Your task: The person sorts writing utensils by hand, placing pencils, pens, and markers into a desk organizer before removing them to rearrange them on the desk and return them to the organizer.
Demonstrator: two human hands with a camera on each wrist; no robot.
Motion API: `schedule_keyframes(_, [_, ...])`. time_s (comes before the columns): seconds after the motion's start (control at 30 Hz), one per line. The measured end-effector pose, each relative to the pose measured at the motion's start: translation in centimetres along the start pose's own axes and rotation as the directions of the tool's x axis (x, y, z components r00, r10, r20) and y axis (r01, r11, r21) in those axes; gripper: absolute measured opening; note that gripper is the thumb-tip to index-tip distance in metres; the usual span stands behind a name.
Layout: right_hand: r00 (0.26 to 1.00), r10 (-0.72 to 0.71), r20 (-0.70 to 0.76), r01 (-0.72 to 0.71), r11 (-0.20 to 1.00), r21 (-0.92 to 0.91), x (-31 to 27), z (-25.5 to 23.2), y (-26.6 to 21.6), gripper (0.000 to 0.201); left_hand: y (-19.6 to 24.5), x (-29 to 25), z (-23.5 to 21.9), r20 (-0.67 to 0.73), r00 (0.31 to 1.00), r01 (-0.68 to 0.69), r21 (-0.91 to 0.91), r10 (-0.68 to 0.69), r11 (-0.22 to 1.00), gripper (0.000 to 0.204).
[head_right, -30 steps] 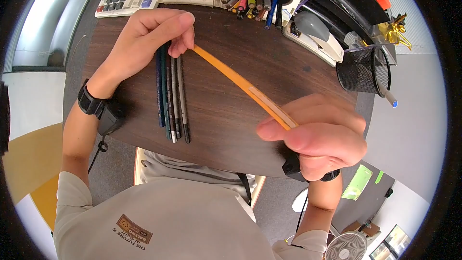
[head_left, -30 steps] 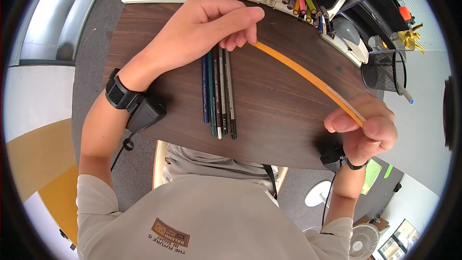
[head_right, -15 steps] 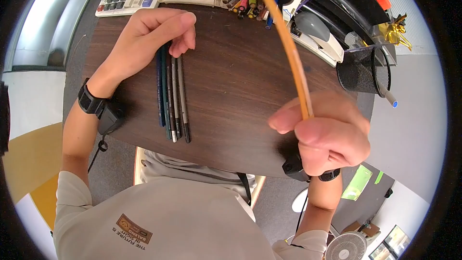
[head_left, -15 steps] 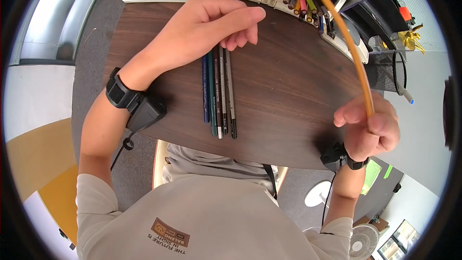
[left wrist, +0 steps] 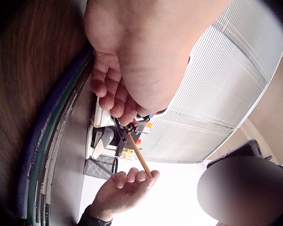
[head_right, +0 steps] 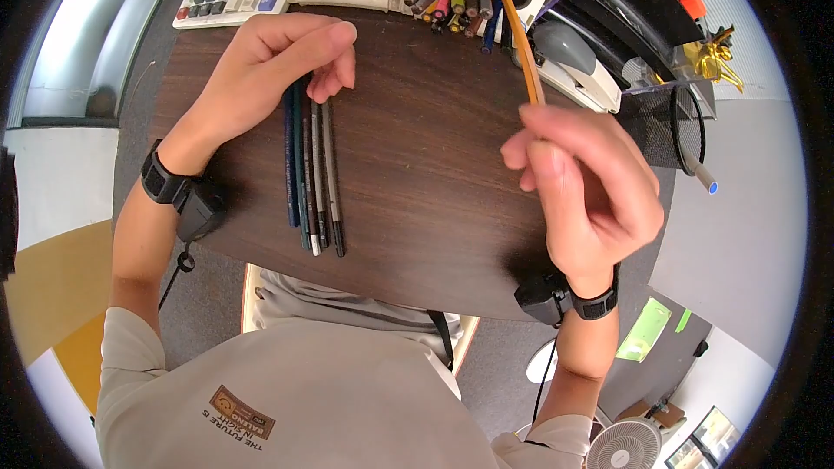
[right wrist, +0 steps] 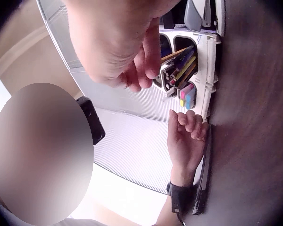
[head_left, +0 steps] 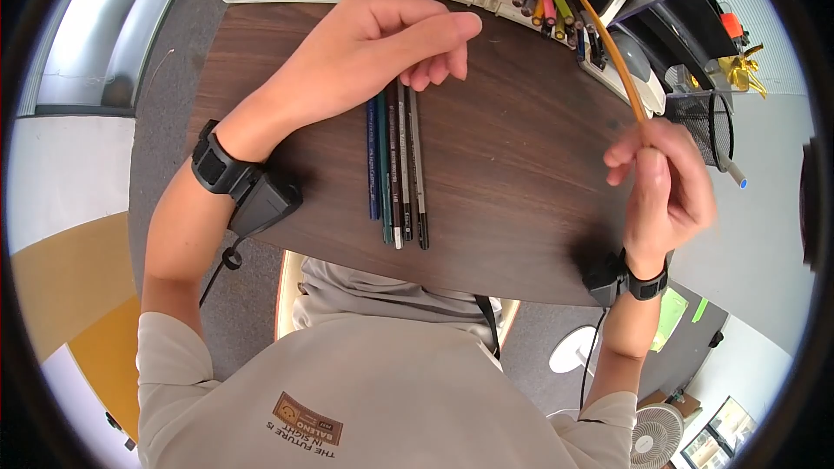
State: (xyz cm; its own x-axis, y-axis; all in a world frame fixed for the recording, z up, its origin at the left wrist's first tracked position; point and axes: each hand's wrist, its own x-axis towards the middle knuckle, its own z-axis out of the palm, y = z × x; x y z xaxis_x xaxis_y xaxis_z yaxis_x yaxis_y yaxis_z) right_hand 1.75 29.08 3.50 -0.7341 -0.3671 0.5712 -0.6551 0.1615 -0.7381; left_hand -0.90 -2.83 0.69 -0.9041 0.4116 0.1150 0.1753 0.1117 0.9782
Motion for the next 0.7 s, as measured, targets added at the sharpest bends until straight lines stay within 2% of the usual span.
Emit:
schedule_keyframes(0.1, [0.997, 0.079, 0.022, -0.08, 0.997, 0.024, 0.5, 0.4, 0.9, 0.045, -0.1, 0.0, 0.0, 0.001, 1.0, -0.007, -0.005, 0.007, 1.0, 0.046])
schedule_keyframes(0.17, [0.976, 0.213, -0.05, -0.21, 0.976, 0.058, 1.3, 2.2, 0.0, 0.064, -0.1, 0.0, 0.0, 0.001, 1.0, -0.013, -0.001, 0.013, 1.0, 0.046])
schedule_keyframes(0.2, [0.967, 0.255, 0.01, -0.255, 0.964, 0.079, 1.3, 2.0, 0.1, 0.076, -0.2, 0.0, -0.1, 0.002, 1.0, -0.016, 0.0, 0.016, 1.0, 0.046])
schedule_keyframes(0.5, [0.945, 0.318, 0.08, -0.321, 0.947, 0.024, 1.3, 1.8, -0.2, 0.069, -0.1, 0.1, 0.0, 0.007, 1.0, -0.012, 0.002, 0.012, 1.0, 0.046])
schedule_keyframes(0.7, [0.962, 0.256, 0.092, -0.26, 0.965, 0.041, 0.9, 1.5, 0.4, 0.061, -0.2, 0.0, -0.1, 0.011, 1.0, -0.012, 0.009, 0.012, 1.0, 0.046])
